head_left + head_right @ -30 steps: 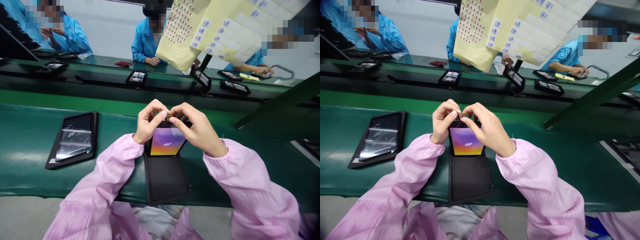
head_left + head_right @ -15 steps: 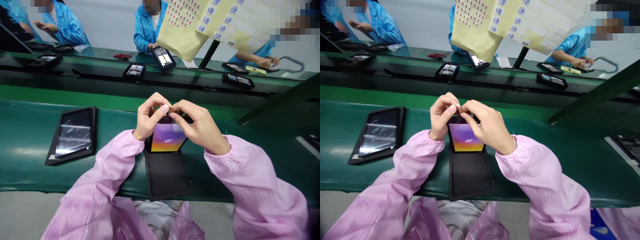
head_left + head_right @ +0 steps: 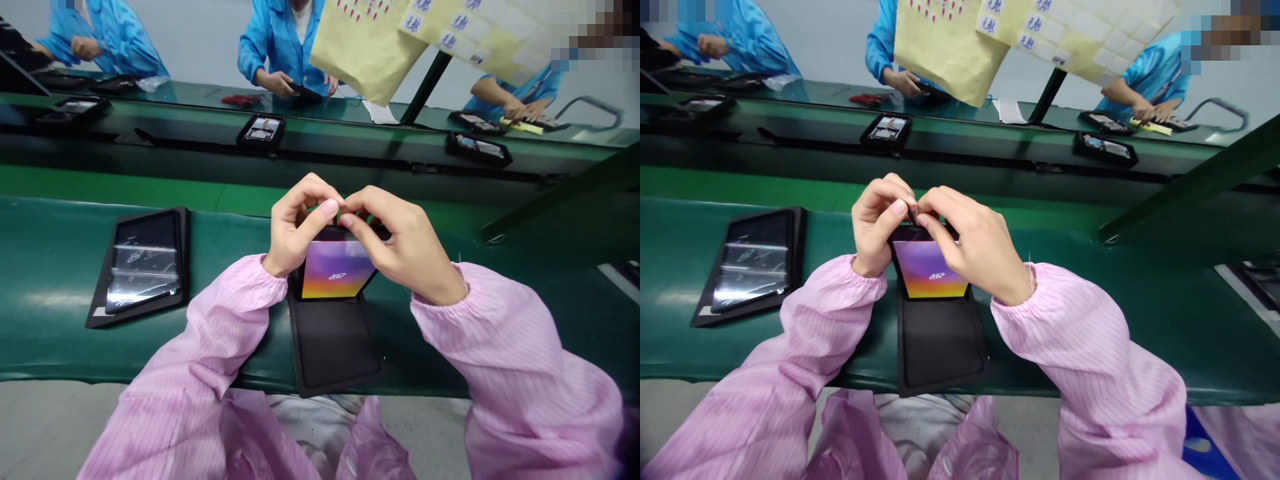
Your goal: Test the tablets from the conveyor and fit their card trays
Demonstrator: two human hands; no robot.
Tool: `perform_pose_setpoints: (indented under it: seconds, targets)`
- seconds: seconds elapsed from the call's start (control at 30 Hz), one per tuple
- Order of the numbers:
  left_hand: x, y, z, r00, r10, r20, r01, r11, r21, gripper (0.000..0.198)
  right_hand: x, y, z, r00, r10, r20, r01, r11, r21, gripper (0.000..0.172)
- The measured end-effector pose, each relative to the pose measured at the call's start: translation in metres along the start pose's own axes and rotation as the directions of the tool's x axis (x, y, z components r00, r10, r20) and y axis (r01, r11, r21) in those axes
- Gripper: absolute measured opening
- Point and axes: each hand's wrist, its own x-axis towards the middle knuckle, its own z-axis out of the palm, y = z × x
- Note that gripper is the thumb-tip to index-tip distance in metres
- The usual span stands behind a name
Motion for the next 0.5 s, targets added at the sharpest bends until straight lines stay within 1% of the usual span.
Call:
perform_pose_setpoints:
  seconds: [0.1,0.3,0.5]
  targets:
    - [0.0002,-0.0009,-0.0003,1.0,-0.008,-0.018,0.009,1.0,0.012,0.023,0.0002,0.001,-0.0002,1.0,0.0,0.01,0.0,1.0,-0.012,0.015]
    - [0.001,-0.0024,-0.0003,1.0,-0.013,-0.01,0.012,1.0,-0.014,0.021,-0.0013,0.0058,-0.0028,0.998,0.063,-0.012,-0.062,0.995,0.074,0.019]
    - [0.0008,-0.0021,-0.0001,1.0,-0.001,-0.013,0.001,1.0,-0.005,0.019,-0.0006,0.0051,-0.0014,0.999,0.043,0.014,-0.043,0.998,0.043,0.016]
